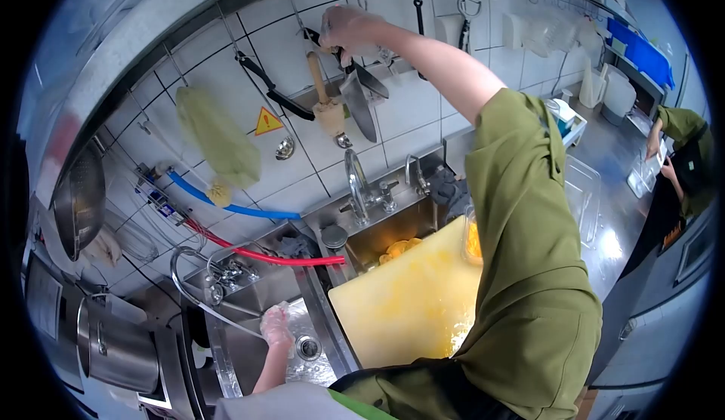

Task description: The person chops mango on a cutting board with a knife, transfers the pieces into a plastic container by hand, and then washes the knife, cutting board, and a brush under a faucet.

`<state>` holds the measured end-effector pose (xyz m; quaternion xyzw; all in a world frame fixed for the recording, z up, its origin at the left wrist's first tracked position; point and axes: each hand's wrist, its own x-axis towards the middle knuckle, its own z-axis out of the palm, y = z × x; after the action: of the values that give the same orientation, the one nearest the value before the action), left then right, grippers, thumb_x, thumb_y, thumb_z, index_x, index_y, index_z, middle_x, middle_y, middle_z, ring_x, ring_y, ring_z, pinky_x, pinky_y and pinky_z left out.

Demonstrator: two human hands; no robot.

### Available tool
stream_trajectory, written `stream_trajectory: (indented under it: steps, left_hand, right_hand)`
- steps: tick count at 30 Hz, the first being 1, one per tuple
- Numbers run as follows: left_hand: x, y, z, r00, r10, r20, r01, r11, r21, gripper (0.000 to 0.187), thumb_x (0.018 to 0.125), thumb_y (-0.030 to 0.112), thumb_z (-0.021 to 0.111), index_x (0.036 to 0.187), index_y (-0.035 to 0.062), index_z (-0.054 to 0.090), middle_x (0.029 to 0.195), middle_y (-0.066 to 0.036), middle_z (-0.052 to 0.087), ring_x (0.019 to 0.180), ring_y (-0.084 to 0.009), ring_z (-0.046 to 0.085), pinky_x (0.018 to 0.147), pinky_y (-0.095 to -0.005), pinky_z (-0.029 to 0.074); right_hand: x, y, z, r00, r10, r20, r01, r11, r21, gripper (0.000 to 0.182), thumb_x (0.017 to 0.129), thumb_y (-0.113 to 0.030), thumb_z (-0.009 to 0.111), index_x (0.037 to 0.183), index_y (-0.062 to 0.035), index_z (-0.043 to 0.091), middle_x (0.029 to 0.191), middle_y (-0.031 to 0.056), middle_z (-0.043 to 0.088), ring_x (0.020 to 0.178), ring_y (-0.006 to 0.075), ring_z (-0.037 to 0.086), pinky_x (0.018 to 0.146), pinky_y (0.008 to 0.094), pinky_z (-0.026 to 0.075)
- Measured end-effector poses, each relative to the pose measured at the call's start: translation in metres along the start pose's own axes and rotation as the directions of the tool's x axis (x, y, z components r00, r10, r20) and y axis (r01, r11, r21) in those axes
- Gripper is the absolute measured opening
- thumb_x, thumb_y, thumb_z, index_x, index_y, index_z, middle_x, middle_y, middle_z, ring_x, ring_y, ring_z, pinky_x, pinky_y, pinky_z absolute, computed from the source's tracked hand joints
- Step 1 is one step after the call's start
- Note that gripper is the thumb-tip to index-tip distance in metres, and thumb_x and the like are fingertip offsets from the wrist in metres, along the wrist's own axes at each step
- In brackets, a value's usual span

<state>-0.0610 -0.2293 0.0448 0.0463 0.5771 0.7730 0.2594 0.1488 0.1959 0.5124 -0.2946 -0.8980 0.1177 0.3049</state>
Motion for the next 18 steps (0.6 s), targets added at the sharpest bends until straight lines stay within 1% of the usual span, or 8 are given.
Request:
stream_trajectory:
  steps: [1,2,4,6,9,12,14,18]
  left_hand:
    - [-0.005,-0.003,0.008,0.997,0.048,0.055,-0.044,0.997,-0.071,0.006,0.082,0.012,0.057,0.084,0.0077,0.054,0.078,-0.001,0.054,0.075,-0.0095,0.052,0.07,-0.0227,0.042]
    - [-0.011,-0.003,0.014,0.995,0.074,0.067,-0.087,0.974,0.212,0.009,0.083,0.013,0.057,0.086,0.0052,0.057,0.079,-0.001,0.056,0.075,-0.0102,0.053,0.072,-0.0242,0.042]
    - [-0.013,-0.009,0.02,0.975,0.145,0.169,-0.196,0.919,0.342,0.01,0.083,0.013,0.056,0.085,0.0038,0.059,0.079,-0.002,0.057,0.075,-0.01,0.053,0.072,-0.0246,0.042]
    - [-0.024,-0.006,0.034,0.96,0.133,0.246,-0.224,0.89,0.397,0.012,0.084,0.012,0.055,0.084,0.0018,0.062,0.08,-0.002,0.06,0.076,-0.0095,0.054,0.073,-0.0243,0.043]
    - [-0.031,-0.002,0.049,0.962,0.071,0.263,-0.161,0.928,0.337,0.011,0.083,0.011,0.055,0.085,0.0015,0.061,0.078,-0.002,0.06,0.075,-0.0086,0.054,0.072,-0.0234,0.043]
    - [-0.034,0.0,0.06,0.971,0.016,0.237,-0.101,0.93,0.353,0.012,0.083,0.011,0.054,0.086,0.0011,0.061,0.079,-0.001,0.06,0.075,-0.0085,0.054,0.072,-0.023,0.043]
    - [-0.036,0.004,0.075,0.967,0.033,0.253,-0.131,0.914,0.383,0.013,0.084,0.011,0.054,0.088,0.001,0.061,0.079,-0.001,0.06,0.075,-0.0084,0.054,0.073,-0.0231,0.043]
    - [-0.062,0.046,0.133,0.876,0.151,0.458,-0.408,0.738,0.538,0.015,0.084,0.013,0.053,0.092,0.002,0.06,0.079,-0.004,0.06,0.075,-0.011,0.055,0.073,-0.0253,0.043]
  right_hand:
    - [0.015,0.009,0.007,0.997,-0.081,0.008,0.082,0.994,-0.072,0.036,0.062,-0.025,0.071,0.087,-0.0026,0.057,0.072,0.0129,0.061,0.074,0.0254,0.061,0.066,0.0362,0.046]
    - [0.03,0.019,0.013,0.987,-0.159,0.022,0.161,0.977,-0.142,0.036,0.062,-0.027,0.072,0.086,-0.0046,0.058,0.071,0.0124,0.06,0.074,0.0257,0.06,0.067,0.0368,0.046]
    - [0.044,0.019,0.015,0.945,-0.307,0.112,0.326,0.856,-0.402,0.036,0.062,-0.025,0.073,0.087,-0.0035,0.058,0.075,0.0126,0.06,0.075,0.0261,0.06,0.069,0.0365,0.047]
    - [0.054,0.018,0.015,0.877,-0.389,0.281,0.464,0.54,-0.702,0.037,0.061,-0.017,0.073,0.089,0.0026,0.058,0.085,0.0139,0.061,0.074,0.0265,0.061,0.07,0.0343,0.049]
    - [0.051,0.005,0.03,0.949,-0.295,0.11,0.298,0.733,-0.612,0.041,0.056,-0.019,0.076,0.087,0.0015,0.059,0.088,0.0123,0.06,0.085,0.0304,0.057,0.08,0.0376,0.045]
    - [0.063,0.032,0.045,0.836,-0.548,0.007,0.387,0.58,-0.717,0.031,0.063,-0.013,0.071,0.085,0.0038,0.058,0.082,0.013,0.061,0.075,0.0265,0.062,0.07,0.0331,0.05]
    - [0.076,0.047,0.051,0.869,-0.487,-0.086,0.447,0.848,-0.284,0.026,0.066,-0.009,0.067,0.084,0.0058,0.057,0.077,0.0133,0.062,0.066,0.0224,0.063,0.061,0.0282,0.051]
    - [0.066,0.04,0.046,0.918,-0.378,-0.118,0.381,0.925,0.003,0.021,0.071,-0.005,0.06,0.086,0.0085,0.055,0.071,0.0128,0.062,0.054,0.0136,0.063,0.05,0.0206,0.05]
